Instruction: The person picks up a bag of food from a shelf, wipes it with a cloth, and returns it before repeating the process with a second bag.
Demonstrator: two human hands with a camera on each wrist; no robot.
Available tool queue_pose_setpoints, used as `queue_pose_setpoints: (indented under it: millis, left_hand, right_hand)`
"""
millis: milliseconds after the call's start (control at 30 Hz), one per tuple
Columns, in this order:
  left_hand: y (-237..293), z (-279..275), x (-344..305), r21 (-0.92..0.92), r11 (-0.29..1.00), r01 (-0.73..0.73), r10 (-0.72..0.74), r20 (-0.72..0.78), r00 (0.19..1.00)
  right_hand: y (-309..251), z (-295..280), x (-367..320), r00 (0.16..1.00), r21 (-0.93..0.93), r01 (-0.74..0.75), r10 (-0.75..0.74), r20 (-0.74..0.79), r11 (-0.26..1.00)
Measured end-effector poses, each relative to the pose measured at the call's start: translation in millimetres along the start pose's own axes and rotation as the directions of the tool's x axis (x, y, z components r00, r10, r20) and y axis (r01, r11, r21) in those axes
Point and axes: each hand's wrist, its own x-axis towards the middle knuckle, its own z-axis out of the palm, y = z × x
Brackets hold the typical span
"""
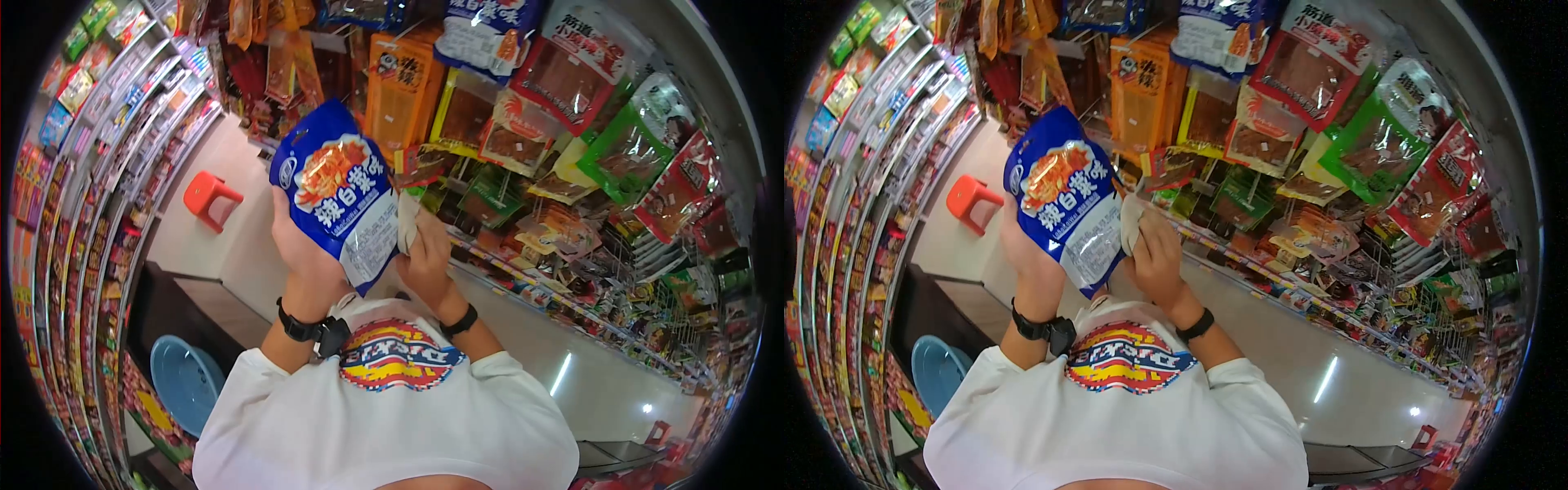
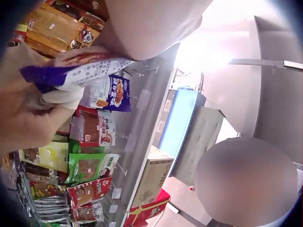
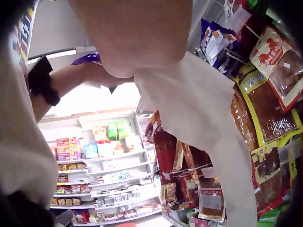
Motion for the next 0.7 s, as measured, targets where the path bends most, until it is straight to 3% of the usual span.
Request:
queue_pose_setpoints:
  millis: [33,133,267,333,400,500,600,700]
  left_hand:
    - [-4.1,3.5,3.5,0.137,0.990,-0.043,0.067,-0.180,0.981]
    - [-10.6,11.4,15.5,0.131,0.991,0.039,-0.014,-0.187,0.982]
    - [-25.2,2.9,27.4,0.157,0.981,0.114,-0.091,-0.151,0.984]
    - [-33.4,1.4,22.0,0.473,0.864,0.174,-0.117,-0.147,0.982]
    - [-41.4,3.7,16.5,0.480,0.794,0.374,-0.282,-0.254,0.925]
    - [-47.2,16.1,32.7,0.453,0.820,0.349,-0.269,-0.234,0.934]
    - [-40.7,29.5,68.9,0.418,0.817,0.397,-0.345,-0.197,0.918]
    - [-32.2,45.8,112.2,0.449,0.827,0.339,-0.368,-0.023,0.929]
  right_hand:
    - [-4.0,-7.9,7.5,1.000,-0.010,-0.003,0.003,-0.028,1.000]
    - [4.5,-12.8,-5.0,0.998,0.015,-0.057,0.056,0.024,0.998]
    - [5.3,-32.2,0.9,0.983,0.069,-0.168,0.173,-0.058,0.983]
    - [6.0,-39.8,2.4,0.981,0.029,-0.170,0.172,-0.086,0.985]
    - [9.0,-44.6,7.5,0.984,-0.108,-0.110,0.094,-0.149,0.988]
    - [13.0,-50.1,19.8,0.982,-0.090,-0.113,0.098,-0.162,0.989]
    - [18.8,-62.8,19.3,0.979,-0.112,-0.135,0.116,-0.165,0.984]
    - [18.9,-82.1,23.1,0.956,-0.156,-0.210,0.169,-0.242,0.965]
